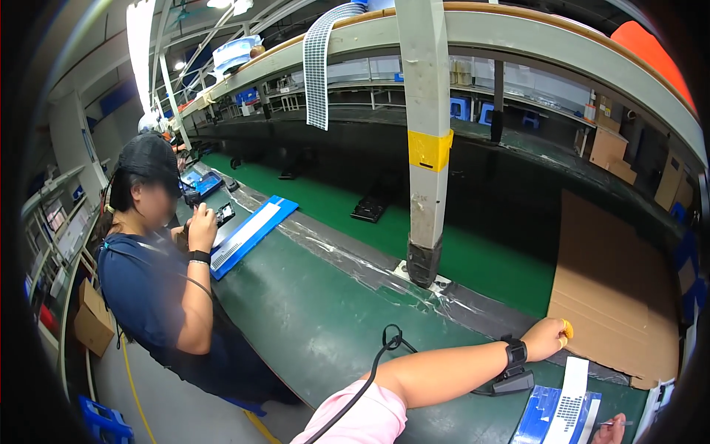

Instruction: The recorder uses tweezers and a pen to inspect and mark black plastic assembly components on a factory production line.

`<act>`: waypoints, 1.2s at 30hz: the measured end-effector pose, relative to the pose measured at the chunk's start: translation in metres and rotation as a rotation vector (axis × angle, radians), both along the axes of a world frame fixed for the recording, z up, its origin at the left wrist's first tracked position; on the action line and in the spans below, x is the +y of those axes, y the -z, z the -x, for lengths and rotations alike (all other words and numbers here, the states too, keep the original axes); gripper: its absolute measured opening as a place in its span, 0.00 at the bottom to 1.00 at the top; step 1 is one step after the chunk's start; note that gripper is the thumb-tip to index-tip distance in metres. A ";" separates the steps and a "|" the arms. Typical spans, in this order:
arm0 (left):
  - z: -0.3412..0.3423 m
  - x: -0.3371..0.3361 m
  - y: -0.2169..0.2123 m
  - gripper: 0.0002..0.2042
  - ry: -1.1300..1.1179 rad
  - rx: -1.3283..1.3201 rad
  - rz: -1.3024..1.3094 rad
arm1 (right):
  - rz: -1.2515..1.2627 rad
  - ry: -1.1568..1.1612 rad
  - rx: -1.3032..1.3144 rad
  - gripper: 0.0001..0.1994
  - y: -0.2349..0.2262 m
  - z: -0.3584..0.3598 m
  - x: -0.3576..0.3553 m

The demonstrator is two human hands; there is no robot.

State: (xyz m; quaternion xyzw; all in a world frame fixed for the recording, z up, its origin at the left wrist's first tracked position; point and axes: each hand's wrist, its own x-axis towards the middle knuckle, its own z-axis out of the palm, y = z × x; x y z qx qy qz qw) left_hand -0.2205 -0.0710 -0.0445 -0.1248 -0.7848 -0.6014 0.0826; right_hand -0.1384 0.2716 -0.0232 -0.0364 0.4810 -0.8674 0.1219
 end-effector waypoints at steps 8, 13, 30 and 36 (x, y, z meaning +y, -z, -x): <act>0.003 0.010 -0.007 0.10 0.049 0.088 0.098 | 0.003 0.080 0.029 0.09 0.000 -0.005 0.011; -0.006 0.002 -0.021 0.12 0.100 0.015 0.196 | 0.074 0.229 -0.014 0.03 -0.009 -0.004 -0.014; 0.002 0.015 -0.003 0.07 -0.007 -0.066 0.034 | 0.093 0.170 -0.034 0.02 0.005 0.001 0.013; 0.004 0.012 -0.002 0.07 -0.002 -0.062 0.039 | 0.086 0.179 -0.043 0.02 0.006 0.001 0.010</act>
